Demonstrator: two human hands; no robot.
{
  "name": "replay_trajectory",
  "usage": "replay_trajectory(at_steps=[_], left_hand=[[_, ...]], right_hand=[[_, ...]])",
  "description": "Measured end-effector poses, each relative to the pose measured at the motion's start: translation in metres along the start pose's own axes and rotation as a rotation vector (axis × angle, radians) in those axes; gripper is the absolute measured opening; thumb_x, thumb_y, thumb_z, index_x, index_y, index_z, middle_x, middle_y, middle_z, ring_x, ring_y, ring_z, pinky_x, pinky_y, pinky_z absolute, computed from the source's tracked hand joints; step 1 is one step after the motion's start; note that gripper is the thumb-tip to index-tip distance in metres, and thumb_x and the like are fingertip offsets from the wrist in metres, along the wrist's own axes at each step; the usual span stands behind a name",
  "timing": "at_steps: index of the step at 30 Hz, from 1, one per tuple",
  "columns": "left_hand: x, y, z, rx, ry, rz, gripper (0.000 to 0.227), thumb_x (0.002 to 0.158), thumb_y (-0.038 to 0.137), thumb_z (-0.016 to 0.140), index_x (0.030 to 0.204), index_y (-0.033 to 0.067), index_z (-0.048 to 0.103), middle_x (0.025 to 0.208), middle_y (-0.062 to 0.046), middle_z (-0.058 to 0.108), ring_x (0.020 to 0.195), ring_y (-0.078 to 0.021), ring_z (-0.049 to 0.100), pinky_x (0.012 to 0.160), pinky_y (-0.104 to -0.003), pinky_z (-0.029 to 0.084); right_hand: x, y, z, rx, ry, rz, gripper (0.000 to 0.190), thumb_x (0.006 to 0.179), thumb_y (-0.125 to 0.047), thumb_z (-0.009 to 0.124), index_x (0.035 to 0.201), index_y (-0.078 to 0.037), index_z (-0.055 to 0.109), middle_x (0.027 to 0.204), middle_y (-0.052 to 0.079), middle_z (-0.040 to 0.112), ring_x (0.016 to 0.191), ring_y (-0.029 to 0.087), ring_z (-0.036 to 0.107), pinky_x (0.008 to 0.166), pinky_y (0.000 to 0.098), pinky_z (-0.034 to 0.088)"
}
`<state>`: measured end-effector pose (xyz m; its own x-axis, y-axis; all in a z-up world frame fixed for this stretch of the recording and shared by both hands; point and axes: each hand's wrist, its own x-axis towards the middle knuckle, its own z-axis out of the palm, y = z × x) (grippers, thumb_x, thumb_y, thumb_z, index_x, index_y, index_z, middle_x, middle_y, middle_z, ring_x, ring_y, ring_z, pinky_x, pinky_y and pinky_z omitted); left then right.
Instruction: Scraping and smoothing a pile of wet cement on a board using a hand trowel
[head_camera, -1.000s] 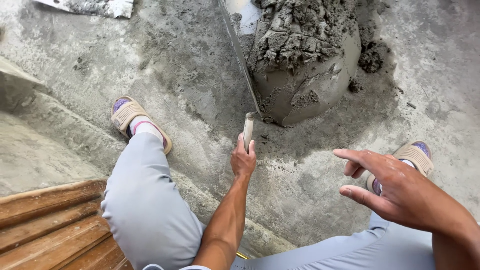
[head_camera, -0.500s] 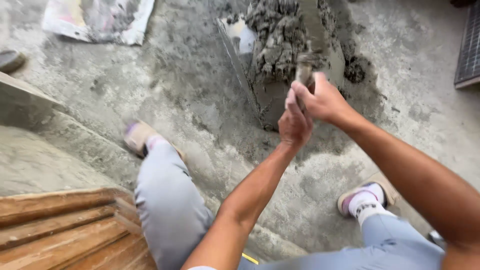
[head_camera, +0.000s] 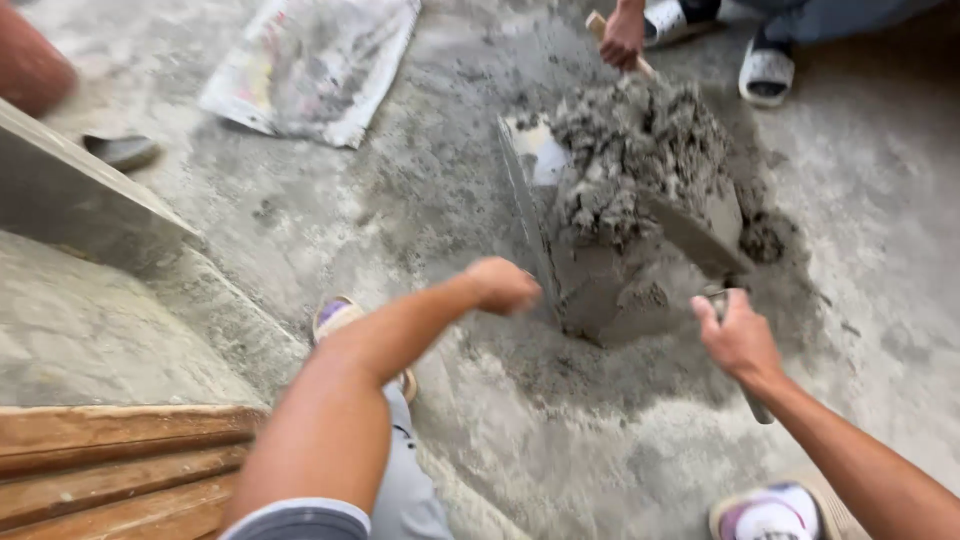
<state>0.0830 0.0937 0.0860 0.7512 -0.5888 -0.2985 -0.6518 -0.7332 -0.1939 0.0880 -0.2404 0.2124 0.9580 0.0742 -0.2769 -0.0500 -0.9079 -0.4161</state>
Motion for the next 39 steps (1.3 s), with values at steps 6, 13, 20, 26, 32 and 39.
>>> replay_trajectory(at_steps=[6,13,20,26,32,39], left_hand=[[-0.034,-0.075,0.095,-0.142,-0.518,-0.511,0.026,0.080,0.028,0.055,0.099,0.0193,0.069,0.099,0.003,0.070,0.096,-0.0190,0.065,0.072,-0.045,0.052],[-0.039,-0.048,0.039,-0.154,-0.414,-0.443,0.031,0.077,0.029,0.048,0.097,0.0150,0.068,0.093,-0.004,0.071,0.092,-0.0212,0.067,0.070,-0.043,0.054],[-0.027,-0.019,0.039,-0.277,-0.480,-0.337,0.035,0.078,0.032,0.052,0.102,0.0117,0.066,0.103,-0.006,0.069,0.101,-0.0234,0.063,0.082,-0.042,0.052],[-0.038,-0.022,0.040,-0.269,-0.532,-0.352,0.039,0.080,0.037,0.054,0.106,0.0109,0.066,0.105,-0.007,0.068,0.104,-0.0242,0.062,0.085,-0.042,0.051],[-0.040,-0.026,0.033,-0.227,-0.515,-0.371,0.039,0.082,0.040,0.052,0.106,0.0126,0.066,0.105,-0.005,0.068,0.102,-0.0224,0.063,0.083,-0.042,0.052],[-0.041,-0.020,0.026,-0.246,-0.503,-0.360,0.041,0.081,0.041,0.052,0.107,0.0109,0.064,0.107,-0.007,0.067,0.103,-0.0245,0.063,0.084,-0.042,0.052]], right_hand=[[-0.018,0.057,0.085,-0.258,-0.351,-0.145,0.045,0.090,-0.042,0.037,0.109,-0.001,0.044,0.095,0.032,0.063,0.094,0.046,0.061,0.081,0.0560,0.048],[-0.021,0.061,0.120,-0.304,-0.541,-0.209,0.047,0.091,-0.040,0.033,0.108,0.002,0.042,0.094,0.035,0.060,0.092,0.050,0.059,0.081,0.0585,0.047],[0.036,0.066,0.099,-0.402,-0.507,-0.174,0.048,0.091,-0.039,0.034,0.114,0.003,0.042,0.096,0.033,0.062,0.095,0.046,0.061,0.080,0.0559,0.049],[0.055,0.066,0.067,-0.390,-0.455,-0.155,0.040,0.092,-0.033,0.041,0.114,0.001,0.047,0.088,0.028,0.063,0.086,0.041,0.063,0.072,0.0491,0.051],[0.046,0.037,0.020,-0.279,-0.243,-0.174,0.043,0.091,-0.040,0.044,0.109,0.000,0.048,0.091,0.036,0.061,0.093,0.049,0.059,0.080,0.0573,0.046],[-0.003,0.050,0.083,-0.356,-0.583,-0.264,0.040,0.088,-0.043,0.039,0.108,-0.009,0.044,0.093,0.029,0.063,0.092,0.043,0.062,0.084,0.0529,0.049]])
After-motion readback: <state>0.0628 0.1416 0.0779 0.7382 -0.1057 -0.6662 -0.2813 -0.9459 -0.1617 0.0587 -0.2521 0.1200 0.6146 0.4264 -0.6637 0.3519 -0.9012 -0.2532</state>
